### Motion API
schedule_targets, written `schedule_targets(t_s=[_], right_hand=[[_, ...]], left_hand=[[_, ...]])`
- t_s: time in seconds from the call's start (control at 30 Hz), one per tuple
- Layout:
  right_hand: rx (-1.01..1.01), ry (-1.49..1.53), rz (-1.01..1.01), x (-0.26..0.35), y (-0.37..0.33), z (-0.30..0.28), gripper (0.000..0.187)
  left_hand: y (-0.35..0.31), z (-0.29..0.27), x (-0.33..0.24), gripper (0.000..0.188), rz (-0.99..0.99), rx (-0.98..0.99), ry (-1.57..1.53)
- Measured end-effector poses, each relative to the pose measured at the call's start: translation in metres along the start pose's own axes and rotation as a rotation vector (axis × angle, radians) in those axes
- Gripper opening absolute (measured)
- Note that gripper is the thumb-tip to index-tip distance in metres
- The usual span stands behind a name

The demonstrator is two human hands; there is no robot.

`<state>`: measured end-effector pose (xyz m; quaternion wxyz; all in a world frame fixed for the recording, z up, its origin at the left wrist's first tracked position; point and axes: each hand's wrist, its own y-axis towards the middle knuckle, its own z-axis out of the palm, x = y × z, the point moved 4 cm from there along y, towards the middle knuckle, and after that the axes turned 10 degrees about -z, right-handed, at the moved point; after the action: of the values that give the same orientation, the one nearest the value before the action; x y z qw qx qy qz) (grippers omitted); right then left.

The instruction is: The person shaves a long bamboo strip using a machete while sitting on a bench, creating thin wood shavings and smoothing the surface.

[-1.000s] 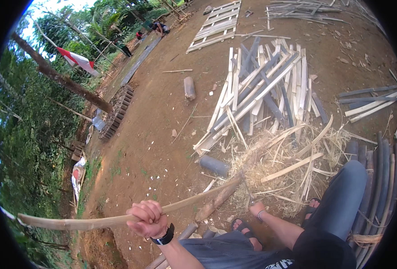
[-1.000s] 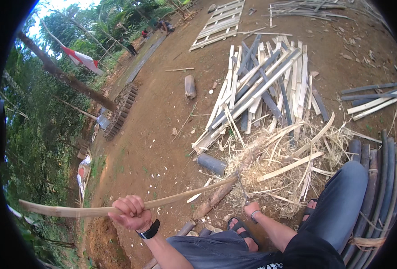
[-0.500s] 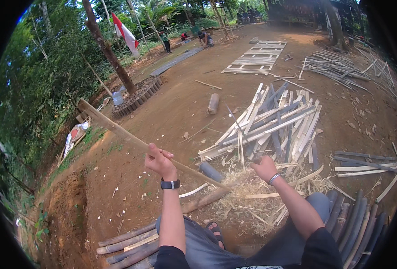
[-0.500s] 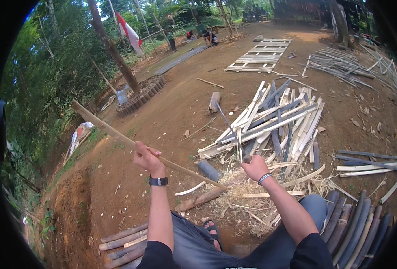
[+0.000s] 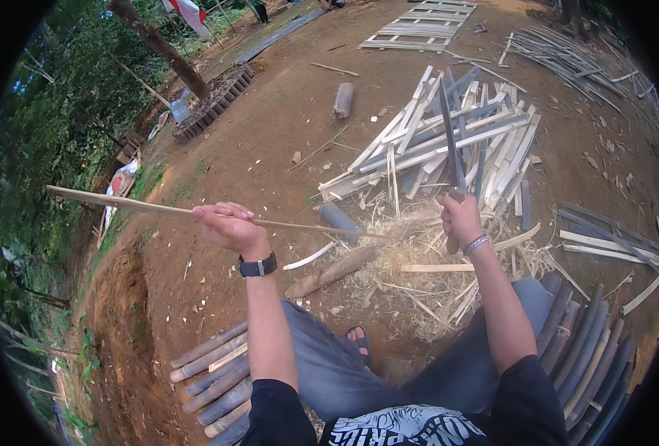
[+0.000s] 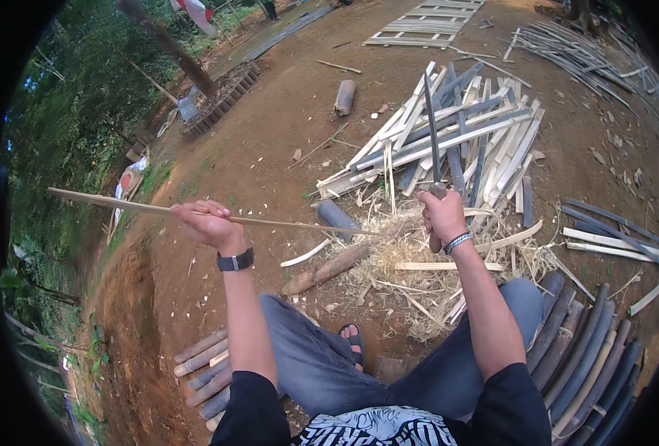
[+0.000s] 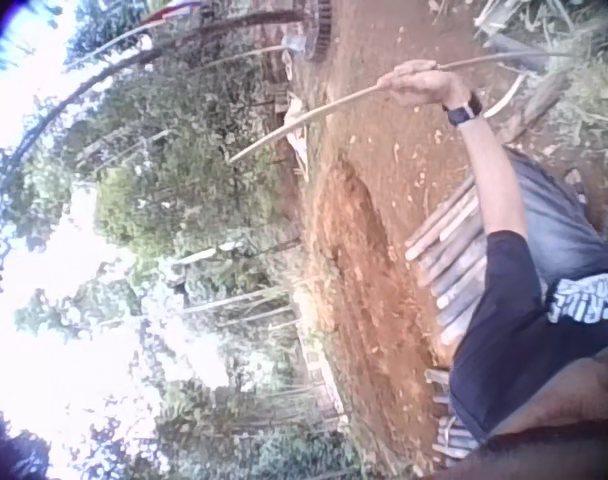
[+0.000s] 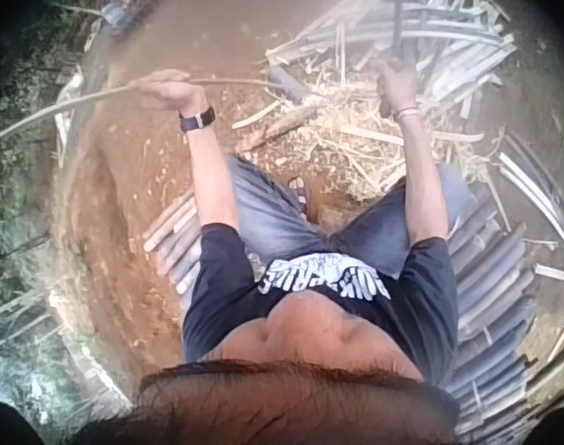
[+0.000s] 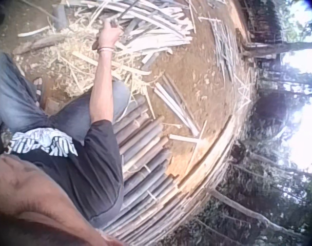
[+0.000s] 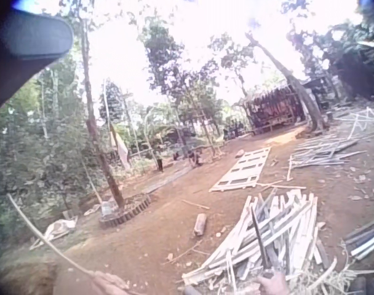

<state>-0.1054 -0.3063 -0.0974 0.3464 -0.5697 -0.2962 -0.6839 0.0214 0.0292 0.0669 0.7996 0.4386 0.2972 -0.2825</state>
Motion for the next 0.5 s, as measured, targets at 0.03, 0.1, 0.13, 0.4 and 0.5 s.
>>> schedule_targets(t_s=[0.03,0.1,0.13,0.4,0.5], right_hand=[[0.014,-0.038,0.012,-0.007,-0.005,-0.005,0.022],[0.033,-0.179,0.015,-0.022,-0.016,-0.014,0.027],[0.049,-0.218,0.048,-0.029,-0.024,-0.012,0.027],[0.281,-0.386,0.17,-0.075,-0.077,0.035,0.049],[0.392,-0.283,0.21,-0.099,-0.121,0.102,0.063]], left_hand=[[0.0,-0.008,0.009,0.053,-0.022,-0.018,0.01],[0.003,-0.019,0.022,0.053,-0.04,-0.051,0.034],[0.009,-0.025,0.024,0.053,-0.05,-0.076,0.032],[0.028,-0.068,0.05,0.055,-0.156,-0.108,-0.049],[0.036,-0.083,0.056,0.057,-0.197,-0.113,-0.079]])
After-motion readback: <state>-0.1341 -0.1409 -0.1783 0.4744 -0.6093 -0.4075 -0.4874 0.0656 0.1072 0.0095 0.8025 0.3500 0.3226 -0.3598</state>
